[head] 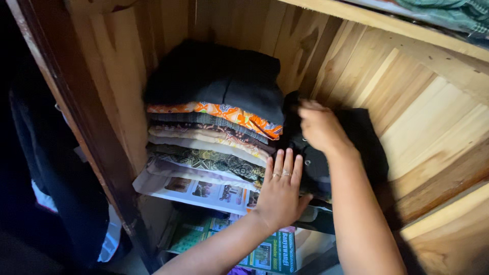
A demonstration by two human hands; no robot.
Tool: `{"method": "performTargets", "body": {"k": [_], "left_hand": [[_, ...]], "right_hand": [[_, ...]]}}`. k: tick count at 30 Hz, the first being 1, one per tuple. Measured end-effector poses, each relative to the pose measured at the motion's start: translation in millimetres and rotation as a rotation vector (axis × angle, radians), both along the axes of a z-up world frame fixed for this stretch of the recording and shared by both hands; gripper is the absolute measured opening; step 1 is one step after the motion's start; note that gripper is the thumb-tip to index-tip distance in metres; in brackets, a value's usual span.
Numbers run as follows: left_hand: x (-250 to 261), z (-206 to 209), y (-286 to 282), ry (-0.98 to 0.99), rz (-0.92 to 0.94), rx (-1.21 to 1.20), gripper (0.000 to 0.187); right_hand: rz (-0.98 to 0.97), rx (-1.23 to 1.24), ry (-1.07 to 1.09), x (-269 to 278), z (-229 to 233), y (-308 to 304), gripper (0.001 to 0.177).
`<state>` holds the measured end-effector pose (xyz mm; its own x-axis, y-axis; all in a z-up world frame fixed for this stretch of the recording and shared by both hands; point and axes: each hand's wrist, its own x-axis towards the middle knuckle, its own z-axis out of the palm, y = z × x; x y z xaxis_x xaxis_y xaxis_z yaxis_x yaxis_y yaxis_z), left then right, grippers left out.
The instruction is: The person folds several shirts on a bed, including a black shirt, a grey shirt, and a blue patterned shirt. They then place the folded shirts into a wooden wardrobe.
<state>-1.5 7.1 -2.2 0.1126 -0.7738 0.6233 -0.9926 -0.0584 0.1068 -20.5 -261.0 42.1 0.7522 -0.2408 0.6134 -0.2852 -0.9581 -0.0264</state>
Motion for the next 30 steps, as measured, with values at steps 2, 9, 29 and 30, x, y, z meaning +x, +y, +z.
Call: {"method": "performTargets", "body": {"k": [2, 9, 29, 30], "left_hand": [[-0.5, -1.7, 6.4, -0.003, -0.013, 0.033, 0.100], [5.9, -4.4, 6.4, -0.033, -0.005, 0.167, 0.098], [53.7, 9.9, -51.1, -0.315, 0.033, 0.193, 0.069], [53.8, 14.2, -51.1, -0.307, 0.049, 0.203, 0.067]], "right_hand": [[-0.153, 0.199, 0.175, 21.2, 3.9, 20.2, 0.055], [-0.395, 0.492, 0.455, 49.4, 27.2, 82.5, 0.072], [-0.760, 0.284, 0.438, -114.2, -14.1, 74.0, 0.064], [-0.751, 0.328, 0.429, -115.0, -13.9, 74.2, 0.061]]}}
